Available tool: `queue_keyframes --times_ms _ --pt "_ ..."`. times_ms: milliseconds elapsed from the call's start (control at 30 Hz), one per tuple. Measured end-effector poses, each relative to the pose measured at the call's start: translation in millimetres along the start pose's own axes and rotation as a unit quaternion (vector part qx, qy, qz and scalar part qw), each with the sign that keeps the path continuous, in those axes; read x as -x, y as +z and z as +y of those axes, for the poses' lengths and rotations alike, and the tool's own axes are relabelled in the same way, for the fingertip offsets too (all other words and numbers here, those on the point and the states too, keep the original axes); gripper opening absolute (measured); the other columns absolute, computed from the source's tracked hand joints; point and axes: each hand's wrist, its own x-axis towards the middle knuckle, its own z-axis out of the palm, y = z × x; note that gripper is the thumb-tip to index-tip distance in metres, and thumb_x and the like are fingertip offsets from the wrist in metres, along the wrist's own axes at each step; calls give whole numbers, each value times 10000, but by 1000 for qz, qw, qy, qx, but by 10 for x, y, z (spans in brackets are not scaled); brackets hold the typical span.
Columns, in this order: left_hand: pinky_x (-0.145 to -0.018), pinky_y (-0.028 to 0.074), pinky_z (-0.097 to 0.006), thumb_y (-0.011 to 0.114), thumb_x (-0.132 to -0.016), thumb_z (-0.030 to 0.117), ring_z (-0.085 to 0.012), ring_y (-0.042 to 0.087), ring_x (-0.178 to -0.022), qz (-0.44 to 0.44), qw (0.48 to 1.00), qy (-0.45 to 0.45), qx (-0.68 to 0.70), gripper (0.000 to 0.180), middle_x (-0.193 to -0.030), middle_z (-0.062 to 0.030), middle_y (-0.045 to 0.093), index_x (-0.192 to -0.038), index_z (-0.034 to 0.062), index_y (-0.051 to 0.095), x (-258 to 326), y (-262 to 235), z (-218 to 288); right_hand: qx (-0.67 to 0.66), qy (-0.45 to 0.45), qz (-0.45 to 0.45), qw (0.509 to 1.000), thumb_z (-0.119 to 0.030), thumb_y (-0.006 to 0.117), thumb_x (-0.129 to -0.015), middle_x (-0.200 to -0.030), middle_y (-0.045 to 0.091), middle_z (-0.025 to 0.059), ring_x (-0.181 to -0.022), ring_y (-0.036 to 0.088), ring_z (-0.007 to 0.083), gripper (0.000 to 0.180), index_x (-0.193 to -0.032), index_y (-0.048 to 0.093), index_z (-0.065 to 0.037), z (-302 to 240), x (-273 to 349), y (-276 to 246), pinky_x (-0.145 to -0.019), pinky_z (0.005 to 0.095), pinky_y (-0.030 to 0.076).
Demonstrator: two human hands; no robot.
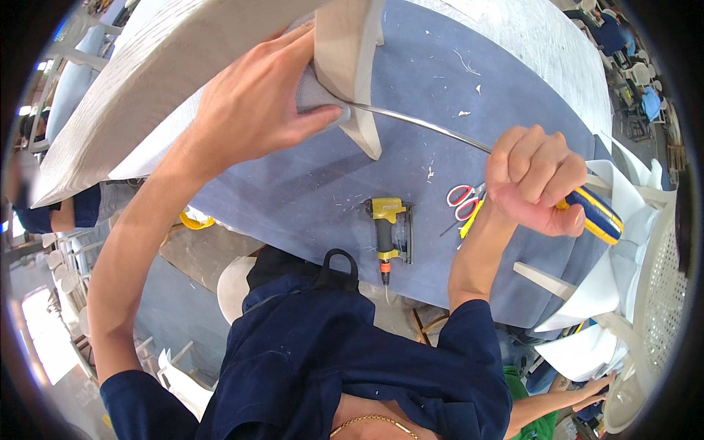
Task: The person staples white fabric onto the underside of a white chair frame using a yellow pneumatic staple gun. They smooth the fabric, reposition the chair, and use a screwdriver to tuck and secure fabric edges along the frame. The person then uses the staple gun again to finish attaching the fabric.
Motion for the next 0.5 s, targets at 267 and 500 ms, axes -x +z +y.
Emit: queue_keyframes --times_ms 267,500 --pt "-1141 350 -510 856 -702 280 -379 571 -1232 9 996 -43 77 523 -1246 -175 663 -1147 51 701 58 61 -25 -139 -10 89 986 -245 565 -827 -450 335 -47 -386 148 63 308 -625 357 -140 253 155 -387 -394 257 151" --pt "-991 475 -462 882 -684 274 -379 607 -1165 11 996 -43 72 532 -1259 -161 655 -1132 51 700 33 24 29 -369 -56 268 888 -204 523 -862 -464 281 -59 -417 155 60 302 -632 332 -161 838 574 -600 -437 272 139"
